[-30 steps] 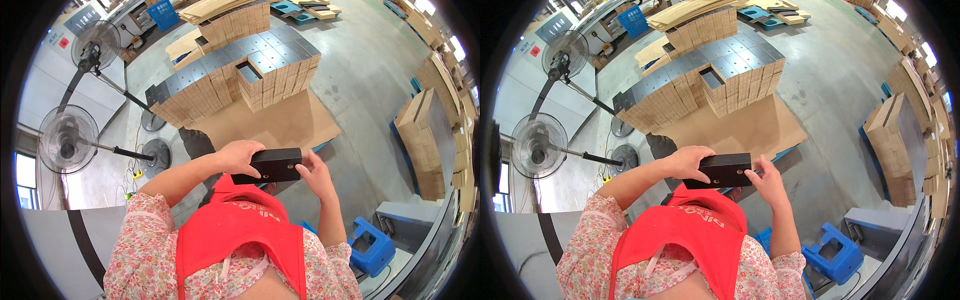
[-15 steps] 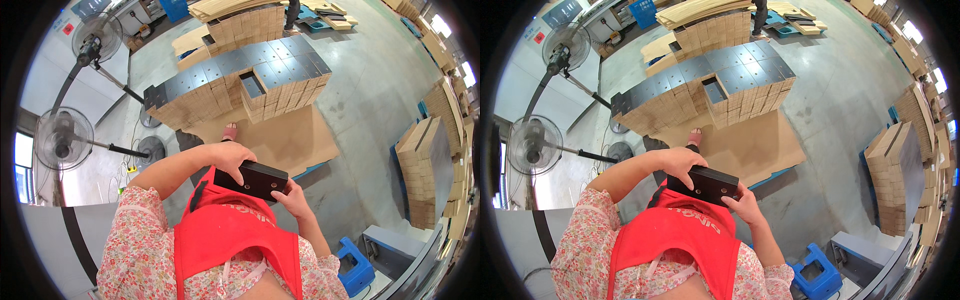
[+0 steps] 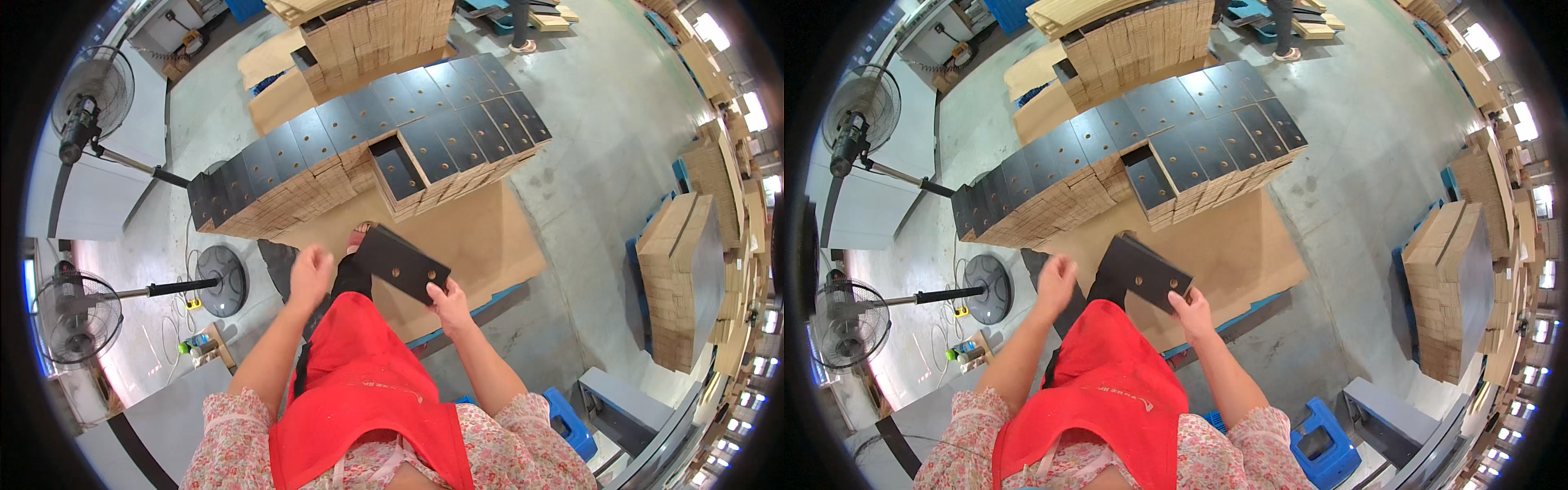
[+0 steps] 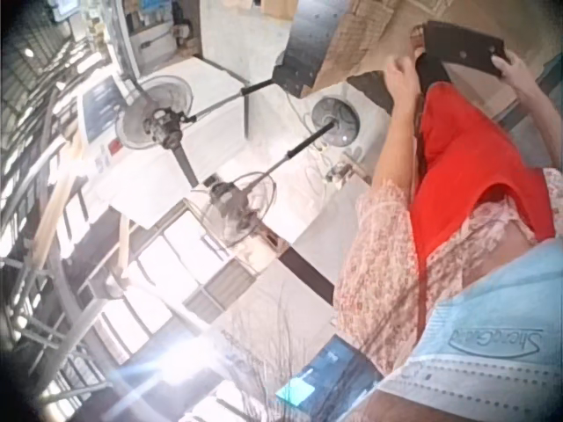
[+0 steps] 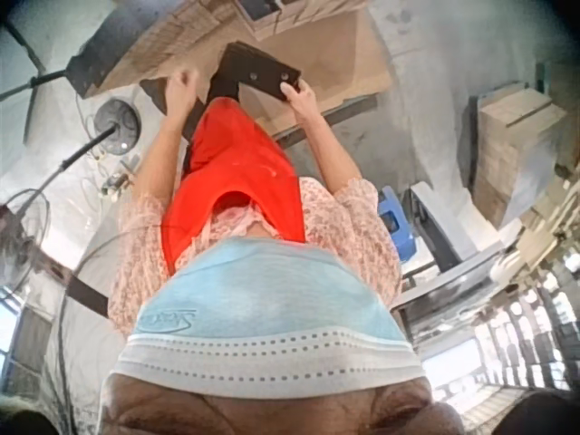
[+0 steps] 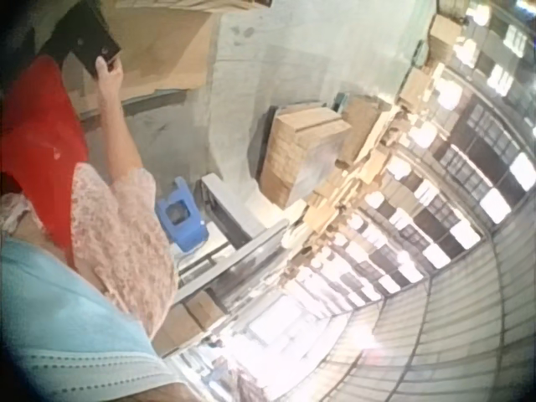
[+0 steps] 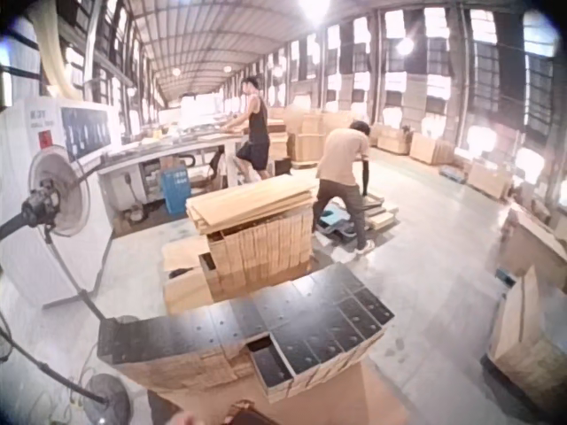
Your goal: The person stacks black wood panels on a conveyor, moves stacks of panels to a large pile on the floor, and uses a handheld air nozzle to clean the panels and work surface.
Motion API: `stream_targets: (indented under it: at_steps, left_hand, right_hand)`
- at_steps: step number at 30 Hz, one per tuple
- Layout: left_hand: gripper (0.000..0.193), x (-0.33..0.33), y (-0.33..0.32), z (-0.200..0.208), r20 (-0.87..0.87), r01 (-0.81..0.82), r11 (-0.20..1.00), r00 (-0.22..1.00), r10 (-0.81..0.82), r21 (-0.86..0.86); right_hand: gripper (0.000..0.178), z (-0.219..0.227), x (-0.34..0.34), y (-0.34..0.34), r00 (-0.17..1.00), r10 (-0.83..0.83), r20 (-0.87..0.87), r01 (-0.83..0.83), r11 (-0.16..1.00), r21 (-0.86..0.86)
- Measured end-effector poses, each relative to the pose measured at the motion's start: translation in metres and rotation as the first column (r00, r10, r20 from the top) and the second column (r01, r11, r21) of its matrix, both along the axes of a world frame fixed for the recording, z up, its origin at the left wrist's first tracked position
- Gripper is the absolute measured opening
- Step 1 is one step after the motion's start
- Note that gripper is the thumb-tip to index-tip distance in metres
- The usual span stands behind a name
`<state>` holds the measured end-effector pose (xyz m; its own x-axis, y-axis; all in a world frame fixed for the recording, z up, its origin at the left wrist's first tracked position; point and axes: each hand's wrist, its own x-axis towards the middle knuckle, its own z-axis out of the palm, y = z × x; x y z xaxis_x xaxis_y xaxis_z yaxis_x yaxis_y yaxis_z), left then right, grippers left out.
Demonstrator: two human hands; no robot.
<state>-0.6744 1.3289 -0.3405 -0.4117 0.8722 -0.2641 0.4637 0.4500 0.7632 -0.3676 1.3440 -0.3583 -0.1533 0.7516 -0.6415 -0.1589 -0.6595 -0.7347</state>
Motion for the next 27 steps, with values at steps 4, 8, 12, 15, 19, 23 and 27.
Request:
stream_targets:
  at_steps: [4,8,12,15,19,23,27]
  left_hand:
    - [0.046,0.028,-0.069,-0.047,-0.207,0.373,0.878,0.873,-0.442,-0.3]
    - [0.055,0.051,-0.068,-0.029,-0.4,0.412,0.801,0.709,-0.581,-0.435]
    - [0.054,0.041,-0.063,-0.032,-0.338,0.371,0.831,0.785,-0.519,-0.416]
    - [0.054,0.037,-0.058,-0.033,-0.318,0.373,0.823,0.79,-0.524,-0.429]
    - [0.054,0.036,-0.053,-0.033,-0.316,0.358,0.826,0.799,-0.512,-0.436]
    - [0.053,0.036,-0.05,-0.035,-0.318,0.359,0.832,0.801,-0.508,-0.423]
    - [0.053,0.037,-0.051,-0.036,-0.304,0.343,0.83,0.812,-0.497,-0.44]
  right_hand:
    - [0.033,-0.047,-0.043,0.057,0.985,-0.152,-0.079,0.146,0.986,-0.078]
    - [0.03,-0.08,-0.079,0.11,0.938,-0.285,-0.195,0.268,0.957,-0.11]
    - [0.027,-0.106,-0.109,0.154,0.878,-0.417,-0.235,0.381,0.906,-0.185]
    - [0.027,-0.124,-0.124,0.171,0.836,-0.485,-0.256,0.445,0.873,-0.201]
    - [0.03,-0.13,-0.137,0.18,0.84,-0.5,-0.211,0.461,0.862,-0.209]
    - [0.036,-0.129,-0.158,0.187,0.809,-0.587,-0.009,0.558,0.773,-0.3]
    - [0.04,-0.115,-0.169,0.197,0.765,-0.639,0.073,0.617,0.696,-0.368]
